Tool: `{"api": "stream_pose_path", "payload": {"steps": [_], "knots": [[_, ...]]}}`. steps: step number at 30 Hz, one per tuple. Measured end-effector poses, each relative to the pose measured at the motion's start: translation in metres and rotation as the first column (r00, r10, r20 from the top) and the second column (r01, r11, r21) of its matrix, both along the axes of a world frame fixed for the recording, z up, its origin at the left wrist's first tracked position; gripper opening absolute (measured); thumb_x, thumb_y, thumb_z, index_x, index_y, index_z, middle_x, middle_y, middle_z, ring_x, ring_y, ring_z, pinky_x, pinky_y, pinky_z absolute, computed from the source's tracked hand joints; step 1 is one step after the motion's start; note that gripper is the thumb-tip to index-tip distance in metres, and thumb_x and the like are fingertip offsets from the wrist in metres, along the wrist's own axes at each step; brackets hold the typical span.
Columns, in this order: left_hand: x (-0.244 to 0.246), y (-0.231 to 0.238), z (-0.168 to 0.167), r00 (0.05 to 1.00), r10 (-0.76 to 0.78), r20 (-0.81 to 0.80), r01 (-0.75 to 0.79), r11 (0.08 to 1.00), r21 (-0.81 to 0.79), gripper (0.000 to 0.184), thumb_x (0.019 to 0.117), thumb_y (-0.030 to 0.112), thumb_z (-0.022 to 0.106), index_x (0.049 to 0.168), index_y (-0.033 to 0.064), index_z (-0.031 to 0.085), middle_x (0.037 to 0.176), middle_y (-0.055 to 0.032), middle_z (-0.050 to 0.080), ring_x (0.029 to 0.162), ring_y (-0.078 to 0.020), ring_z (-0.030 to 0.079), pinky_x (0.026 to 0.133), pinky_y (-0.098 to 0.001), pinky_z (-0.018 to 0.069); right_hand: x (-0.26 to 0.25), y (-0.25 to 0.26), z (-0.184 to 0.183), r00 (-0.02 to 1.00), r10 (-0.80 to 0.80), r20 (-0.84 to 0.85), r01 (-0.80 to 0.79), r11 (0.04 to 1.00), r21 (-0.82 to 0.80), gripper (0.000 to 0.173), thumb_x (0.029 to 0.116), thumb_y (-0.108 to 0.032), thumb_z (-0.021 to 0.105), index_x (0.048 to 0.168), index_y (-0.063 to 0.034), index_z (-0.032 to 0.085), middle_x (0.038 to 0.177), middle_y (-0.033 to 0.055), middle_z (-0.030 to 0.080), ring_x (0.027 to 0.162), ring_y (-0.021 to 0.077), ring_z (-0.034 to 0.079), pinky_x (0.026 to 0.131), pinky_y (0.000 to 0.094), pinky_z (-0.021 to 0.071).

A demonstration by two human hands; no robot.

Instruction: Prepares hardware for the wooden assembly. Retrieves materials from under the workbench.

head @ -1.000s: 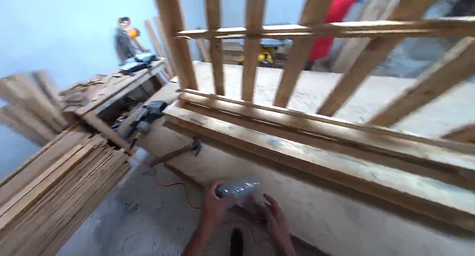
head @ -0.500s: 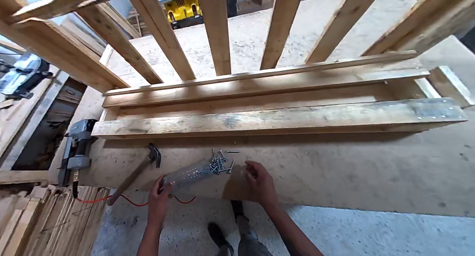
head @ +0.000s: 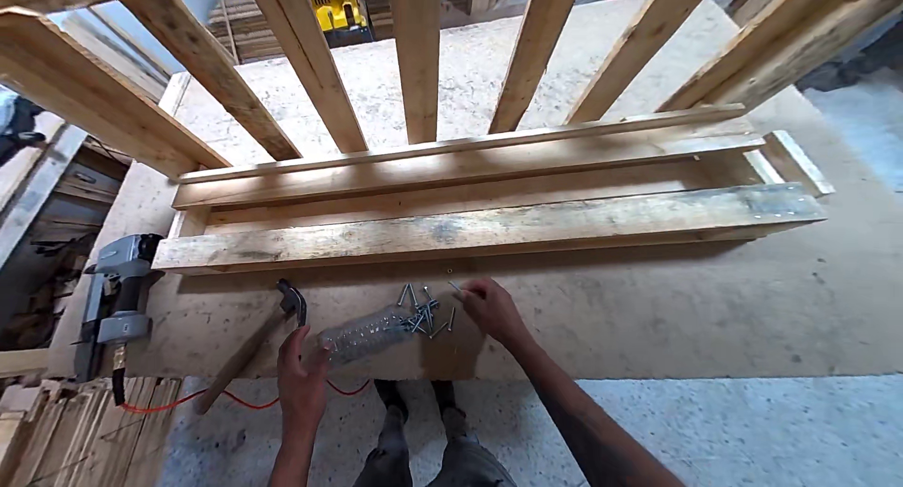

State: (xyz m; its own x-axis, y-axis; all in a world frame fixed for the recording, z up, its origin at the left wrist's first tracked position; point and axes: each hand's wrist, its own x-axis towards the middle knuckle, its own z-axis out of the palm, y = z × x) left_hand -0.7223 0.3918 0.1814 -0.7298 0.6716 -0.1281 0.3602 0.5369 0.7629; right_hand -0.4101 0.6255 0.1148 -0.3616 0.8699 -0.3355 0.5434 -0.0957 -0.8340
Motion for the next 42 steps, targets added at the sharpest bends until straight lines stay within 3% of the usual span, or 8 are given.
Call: {"api": "stream_pose_path", "payload": {"steps": [4, 9, 14, 24, 31, 36, 39, 42], "knots": [[0.005, 0.028, 0.022, 0.972, -0.23, -0.044, 0.229, 0.973, -0.032, 0.039, 0.0975, 0.034, 0.06, 0.129, 0.0119, 0.068, 0.138, -0.0092, 0.062, 0.128, -0.0239, 0.059, 0.104, -0.0465, 0.0533, 0.044, -0.042, 0.008, 0.718, -0.342, -0.606, 0.13, 0.922, -0.366, 0.026, 0.1, -0.017, 0.054, 0.119, 0.0002, 0.056, 0.115, 0.0206, 0.068, 0.098, 0.0307, 0.068, 0.079, 0.0434, 0.0583], [0.021, 0.13, 0.015, 0.841, -0.527, 0.121, 0.527, 0.752, -0.396, 0.03, 0.0991, 0.04, 0.064, 0.117, 0.0183, 0.074, 0.108, -0.0013, 0.073, 0.097, -0.0172, 0.07, 0.092, -0.044, 0.0568, 0.021, -0.021, 0.02, 0.712, -0.432, -0.554, 0.236, 0.89, -0.391, 0.017, 0.1018, -0.017, 0.053, 0.115, -0.0072, 0.057, 0.078, 0.0071, 0.06, 0.066, 0.0165, 0.059, 0.064, 0.0343, 0.0532], [0.05, 0.199, -0.01, 0.73, -0.673, 0.117, 0.621, 0.582, -0.526, 0.026, 0.0967, 0.044, 0.065, 0.107, 0.0221, 0.074, 0.093, -0.002, 0.074, 0.091, -0.0233, 0.071, 0.082, -0.0556, 0.0565, -0.007, 0.008, 0.015, 0.761, -0.311, -0.57, 0.121, 0.93, -0.347, 0.018, 0.1046, -0.016, 0.051, 0.112, -0.0048, 0.063, 0.092, 0.0125, 0.067, 0.078, 0.0222, 0.065, 0.069, 0.0373, 0.056], [0.131, 0.255, -0.037, 0.714, -0.698, -0.058, 0.503, 0.568, -0.652, 0.063, 0.0927, 0.066, 0.061, 0.097, 0.0047, 0.073, 0.098, -0.0172, 0.074, 0.098, -0.0353, 0.072, 0.081, -0.0586, 0.0571, 0.001, -0.004, 0.019, 0.815, -0.432, -0.387, 0.32, 0.891, -0.322, 0.032, 0.1103, -0.028, 0.046, 0.107, -0.0041, 0.066, 0.076, 0.0067, 0.061, 0.065, 0.0167, 0.059, 0.061, 0.0319, 0.0524], [0.131, 0.266, -0.042, 0.558, -0.83, 0.014, 0.63, 0.413, -0.657, 0.035, 0.1013, 0.04, 0.056, 0.105, 0.0079, 0.071, 0.101, -0.0152, 0.073, 0.101, -0.0336, 0.071, 0.084, -0.058, 0.057, 0.0, -0.018, 0.02, 0.898, 0.144, 0.416, -0.099, 0.987, -0.128, 0.039, 0.0993, -0.055, 0.055, 0.096, -0.0203, 0.072, 0.082, 0.0038, 0.071, 0.081, 0.0258, 0.07, 0.07, 0.0559, 0.0555], [0.092, 0.232, -0.033, 0.698, -0.619, 0.36, 0.703, 0.688, -0.181, 0.023, 0.103, 0.025, 0.054, 0.106, 0.0076, 0.069, 0.084, -0.006, 0.072, 0.064, -0.018, 0.065, 0.06, -0.0396, 0.0563, -0.032, -0.004, 0.025, 0.712, 0.358, 0.604, -0.301, 0.933, -0.199, 0.043, 0.0932, -0.054, 0.061, 0.088, -0.0118, 0.07, 0.089, 0.0124, 0.072, 0.088, 0.0354, 0.071, 0.071, 0.0618, 0.0552], [0.065, 0.206, -0.009, 0.508, -0.413, 0.756, 0.541, 0.836, 0.093, 0.037, 0.107, 0.027, 0.03, 0.105, 0.0065, 0.061, 0.086, -0.009, 0.066, 0.061, -0.0145, 0.057, 0.055, -0.0289, 0.0491, -0.043, 0.001, 0.027, 0.684, 0.398, 0.612, -0.337, 0.916, -0.218, 0.032, 0.0909, -0.044, 0.068, 0.089, -0.0118, 0.07, 0.09, 0.0127, 0.072, 0.087, 0.0358, 0.071, 0.069, 0.0612, 0.0551], [0.057, 0.194, 0.004, 0.589, -0.526, 0.613, 0.666, 0.746, 0.001, 0.036, 0.1063, 0.026, 0.04, 0.089, 0.0055, 0.064, 0.077, -0.0064, 0.062, 0.06, -0.0145, 0.053, 0.055, -0.0298, 0.0448, -0.039, 0.004, 0.018, 0.75, 0.387, 0.537, -0.313, 0.922, -0.227, 0.034, 0.0873, -0.048, 0.07, 0.085, -0.0136, 0.069, 0.085, 0.0108, 0.071, 0.084, 0.0338, 0.07, 0.068, 0.0611, 0.0548]]}}
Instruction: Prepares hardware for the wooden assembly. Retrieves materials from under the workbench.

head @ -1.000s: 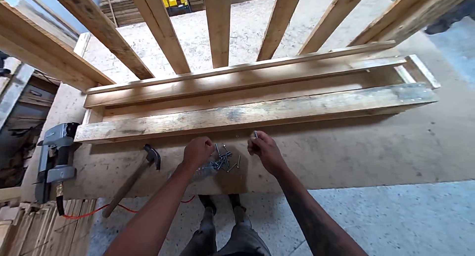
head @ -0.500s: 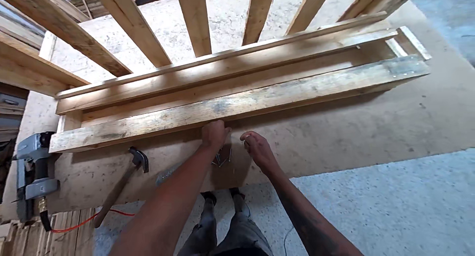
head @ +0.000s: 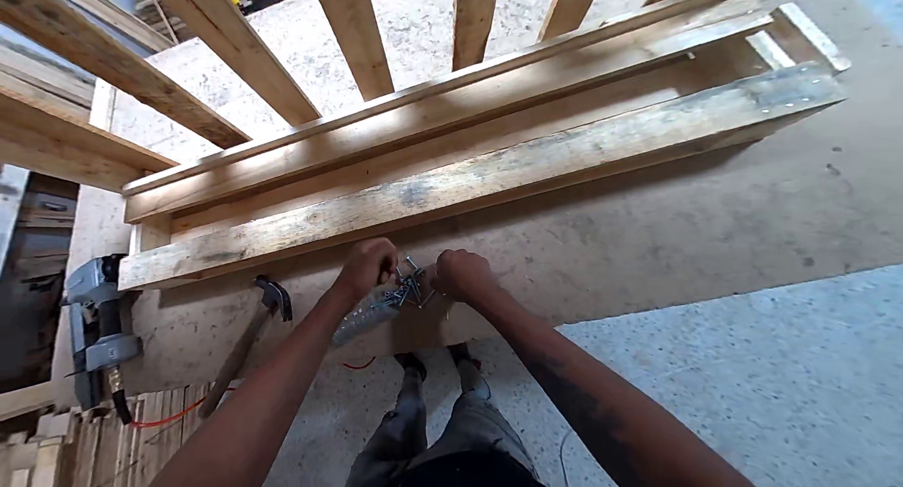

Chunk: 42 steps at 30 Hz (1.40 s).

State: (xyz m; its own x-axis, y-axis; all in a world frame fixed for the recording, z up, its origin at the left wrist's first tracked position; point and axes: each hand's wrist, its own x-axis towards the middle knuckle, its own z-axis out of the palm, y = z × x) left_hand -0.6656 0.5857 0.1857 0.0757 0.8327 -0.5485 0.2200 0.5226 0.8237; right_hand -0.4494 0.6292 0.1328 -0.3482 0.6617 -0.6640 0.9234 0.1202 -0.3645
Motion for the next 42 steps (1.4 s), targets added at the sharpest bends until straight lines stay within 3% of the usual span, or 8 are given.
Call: {"api": "stream_pose_path", "payload": {"steps": [2, 5, 8, 11, 19, 24, 32, 42], "knots": [[0.005, 0.003, 0.011, 0.912, -0.259, -0.317, 0.25, 0.966, -0.068, 0.031, 0.1048, 0.031, 0.055, 0.088, 0.0083, 0.067, 0.073, -0.0061, 0.058, 0.065, -0.0195, 0.055, 0.062, -0.0406, 0.0466, 0.016, 0.001, -0.014, 0.954, -0.15, -0.26, 0.14, 0.988, -0.059, 0.036, 0.0926, -0.047, 0.067, 0.082, -0.0128, 0.068, 0.075, 0.0092, 0.066, 0.073, 0.0294, 0.066, 0.064, 0.0572, 0.053], [0.013, 0.008, 0.015, 0.501, -0.572, -0.649, 0.581, 0.778, -0.237, 0.022, 0.099, 0.035, 0.062, 0.101, 0.0181, 0.075, 0.092, -0.0048, 0.072, 0.089, -0.0243, 0.07, 0.08, -0.0543, 0.057, 0.042, -0.02, -0.024, 0.518, -0.521, -0.679, 0.372, 0.851, -0.369, 0.029, 0.1029, -0.03, 0.052, 0.086, -0.0088, 0.062, 0.069, 0.0048, 0.054, 0.059, 0.0171, 0.05, 0.054, 0.0365, 0.0421], [0.016, 0.009, 0.001, 0.153, -0.631, -0.761, 0.738, 0.585, -0.337, 0.011, 0.0916, 0.026, 0.071, 0.1, 0.0217, 0.077, 0.099, -0.003, 0.074, 0.097, -0.0256, 0.07, 0.084, -0.054, 0.0567, 0.055, -0.038, -0.024, 0.192, -0.692, -0.695, 0.399, 0.702, -0.589, 0.028, 0.1046, -0.03, 0.047, 0.097, -0.0097, 0.064, 0.074, 0.0034, 0.057, 0.06, 0.0129, 0.051, 0.054, 0.0285, 0.0442], [0.022, 0.008, -0.007, 0.003, -0.632, -0.775, 0.796, 0.47, -0.38, 0.009, 0.0913, 0.02, 0.072, 0.098, 0.0163, 0.075, 0.099, -0.005, 0.073, 0.1, -0.0268, 0.068, 0.091, -0.0522, 0.052, 0.057, -0.047, -0.017, 0.14, -0.728, -0.671, 0.438, 0.653, -0.618, 0.023, 0.1058, -0.026, 0.049, 0.098, -0.0093, 0.063, 0.064, 0.0008, 0.048, 0.052, 0.0097, 0.043, 0.049, 0.0257, 0.038], [0.042, 0.022, -0.031, 0.171, -0.687, -0.706, 0.613, 0.635, -0.47, 0.031, 0.0912, 0.05, 0.065, 0.088, 0.0209, 0.074, 0.085, -0.0035, 0.072, 0.085, -0.0256, 0.07, 0.076, -0.0569, 0.0557, 0.071, -0.06, -0.01, 0.356, -0.618, -0.701, 0.61, 0.722, -0.327, 0.029, 0.0997, -0.04, 0.066, 0.089, -0.0126, 0.069, 0.069, 0.003, 0.058, 0.058, 0.0171, 0.052, 0.054, 0.0362, 0.0432], [0.065, 0.01, -0.027, 0.076, -0.625, -0.777, 0.564, 0.67, -0.483, 0.029, 0.0872, 0.044, 0.075, 0.093, 0.0158, 0.075, 0.093, -0.0073, 0.074, 0.093, -0.0285, 0.07, 0.088, -0.0573, 0.0521, 0.094, -0.079, -0.021, 0.323, -0.661, -0.677, 0.664, 0.668, -0.336, 0.027, 0.0985, -0.036, 0.068, 0.087, -0.0114, 0.069, 0.067, 0.0028, 0.058, 0.058, 0.0167, 0.054, 0.056, 0.0366, 0.0462], [0.062, -0.008, -0.016, 0.257, -0.612, -0.748, 0.419, 0.768, -0.485, 0.024, 0.0987, 0.035, 0.059, 0.112, 0.0257, 0.077, 0.106, -0.0017, 0.076, 0.102, -0.0234, 0.07, 0.092, -0.0536, 0.0506, 0.108, -0.091, -0.035, 0.288, -0.692, -0.662, 0.712, 0.617, -0.335, 0.027, 0.0975, -0.037, 0.07, 0.085, -0.0129, 0.069, 0.069, 0.0027, 0.061, 0.062, 0.0172, 0.058, 0.058, 0.0377, 0.049], [0.069, -0.009, -0.022, 0.217, -0.571, -0.792, 0.409, 0.789, -0.458, 0.028, 0.0971, 0.043, 0.063, 0.106, 0.0202, 0.077, 0.104, -0.003, 0.076, 0.102, -0.0225, 0.069, 0.097, -0.0516, 0.0457, 0.092, -0.076, -0.03, 0.416, -0.606, -0.677, 0.66, 0.714, -0.233, 0.022, 0.0971, -0.036, 0.068, 0.088, -0.0157, 0.07, 0.072, -0.0003, 0.063, 0.065, 0.0154, 0.061, 0.061, 0.0386, 0.0518]]}}
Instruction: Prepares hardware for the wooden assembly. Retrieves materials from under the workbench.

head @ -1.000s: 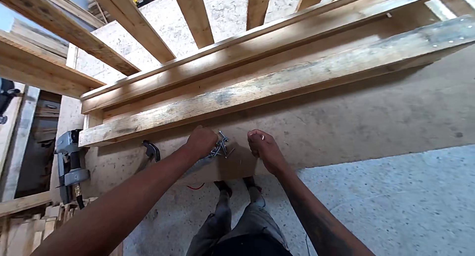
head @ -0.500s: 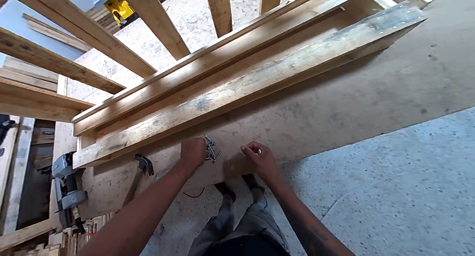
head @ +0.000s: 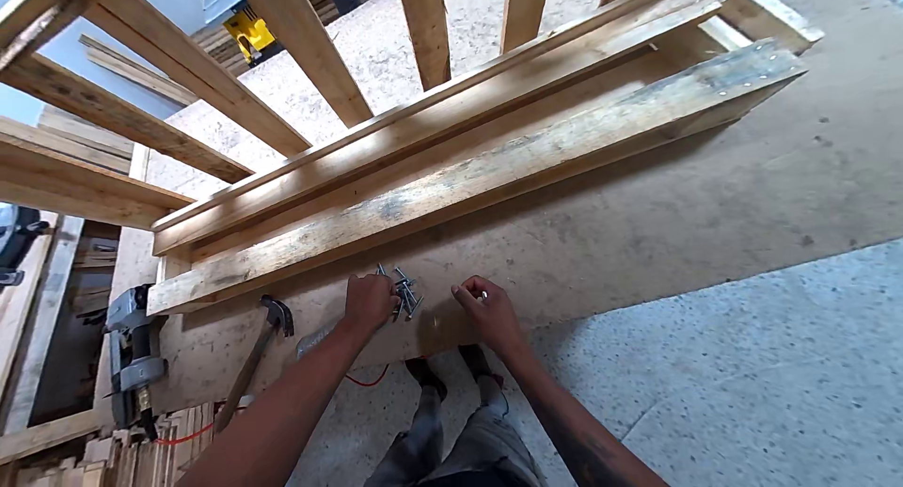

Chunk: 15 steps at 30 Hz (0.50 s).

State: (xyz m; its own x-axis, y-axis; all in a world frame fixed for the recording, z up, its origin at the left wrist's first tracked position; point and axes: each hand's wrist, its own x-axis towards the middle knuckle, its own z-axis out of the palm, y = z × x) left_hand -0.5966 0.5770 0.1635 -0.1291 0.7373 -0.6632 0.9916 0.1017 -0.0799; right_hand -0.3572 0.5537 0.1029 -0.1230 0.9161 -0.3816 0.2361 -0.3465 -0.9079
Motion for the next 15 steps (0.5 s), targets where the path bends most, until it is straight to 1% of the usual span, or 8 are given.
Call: {"api": "stream_pose_path", "payload": {"steps": [2, 5, 7, 8, 9, 11, 13, 15], "knots": [[0.002, 0.002, 0.0, 1.0, -0.016, -0.013, 0.016, 1.0, -0.004, 0.028, 0.096, 0.042, 0.062, 0.104, 0.0178, 0.076, 0.102, -0.0051, 0.075, 0.101, -0.0246, 0.069, 0.095, -0.0531, 0.0464, -0.004, 0.001, 0.004, 1.0, 0.008, -0.03, -0.008, 1.0, -0.016, 0.02, 0.0972, -0.035, 0.067, 0.093, -0.0163, 0.071, 0.075, -0.0006, 0.063, 0.066, 0.0151, 0.06, 0.062, 0.0378, 0.0513], [0.0, 0.004, 0.002, 1.0, 0.009, -0.023, -0.009, 1.0, -0.011, 0.039, 0.0881, 0.053, 0.063, 0.097, 0.0168, 0.074, 0.096, -0.0061, 0.075, 0.097, -0.0257, 0.07, 0.09, -0.0544, 0.0494, -0.003, 0.003, 0.015, 0.951, -0.129, -0.283, 0.085, 0.983, -0.161, 0.026, 0.1038, -0.03, 0.058, 0.107, -0.0065, 0.069, 0.071, 0.004, 0.057, 0.057, 0.0144, 0.051, 0.054, 0.0323, 0.0447], [-0.009, 0.003, 0.019, 0.968, 0.203, 0.146, -0.207, 0.978, 0.011, 0.047, 0.0877, 0.059, 0.065, 0.098, 0.0138, 0.074, 0.095, -0.0088, 0.074, 0.096, -0.0273, 0.07, 0.086, -0.0545, 0.0533, -0.002, 0.004, 0.027, 0.867, -0.276, -0.415, 0.185, 0.951, -0.248, 0.032, 0.1086, -0.028, 0.047, 0.112, -0.0024, 0.066, 0.07, 0.0033, 0.056, 0.056, 0.0122, 0.051, 0.052, 0.0285, 0.0459], [-0.015, -0.004, 0.03, 0.893, 0.325, 0.311, -0.348, 0.937, 0.022, 0.044, 0.0919, 0.053, 0.066, 0.1, 0.0113, 0.073, 0.093, -0.0099, 0.072, 0.092, -0.0267, 0.069, 0.084, -0.0528, 0.0543, -0.004, 0.004, 0.035, 0.825, -0.321, -0.466, 0.224, 0.941, -0.252, 0.035, 0.11, -0.029, 0.042, 0.109, -0.002, 0.065, 0.068, 0.0026, 0.054, 0.054, 0.012, 0.051, 0.052, 0.0285, 0.0474], [-0.021, -0.017, 0.039, 0.758, 0.412, 0.506, -0.476, 0.879, -0.001, 0.036, 0.0992, 0.042, 0.061, 0.104, 0.0079, 0.071, 0.091, -0.01, 0.068, 0.085, -0.0245, 0.066, 0.08, -0.0485, 0.0544, -0.007, 0.002, 0.047, 0.798, -0.319, -0.511, 0.238, 0.946, -0.219, 0.039, 0.1105, -0.029, 0.037, 0.105, -0.0018, 0.064, 0.066, 0.0017, 0.053, 0.054, 0.0121, 0.052, 0.053, 0.0294, 0.0492], [-0.017, -0.055, 0.045, 0.381, 0.468, 0.797, -0.641, 0.755, -0.137, 0.039, 0.1066, 0.026, 0.035, 0.106, 0.0049, 0.067, 0.083, -0.0015, 0.063, 0.063, -0.0108, 0.053, 0.059, -0.0301, 0.0459, -0.022, -0.008, 0.076, 0.799, -0.192, -0.569, 0.186, 0.98, -0.068, 0.043, 0.1093, -0.03, 0.032, 0.101, -0.0023, 0.064, 0.066, -0.0008, 0.055, 0.058, 0.012, 0.054, 0.059, 0.0319, 0.0513], [0.009, -0.099, 0.048, -0.088, 0.51, 0.856, -0.734, 0.547, -0.402, 0.052, 0.1078, 0.03, 0.018, 0.108, 0.0053, 0.064, 0.081, 0.0001, 0.064, 0.056, -0.0061, 0.05, 0.05, -0.0227, 0.0418, -0.052, -0.028, 0.101, 0.82, -0.013, -0.573, 0.077, 0.993, 0.087, 0.046, 0.1097, -0.035, 0.035, 0.1, -0.0029, 0.066, 0.069, -0.0023, 0.059, 0.061, 0.0104, 0.057, 0.06, 0.0321, 0.0528], [0.043, -0.127, 0.056, -0.492, 0.43, 0.757, -0.753, 0.227, -0.618, 0.052, 0.1097, 0.034, 0.017, 0.095, 0.0092, 0.06, 0.069, 0.0001, 0.062, 0.053, -0.0065, 0.054, 0.049, -0.0227, 0.0464, -0.087, -0.055, 0.118, 0.84, 0.145, -0.522, -0.058, 0.982, 0.18, 0.044, 0.109, -0.039, 0.041, 0.1, -0.0039, 0.067, 0.074, -0.002, 0.062, 0.065, 0.0089, 0.059, 0.063, 0.0319, 0.054]]}}
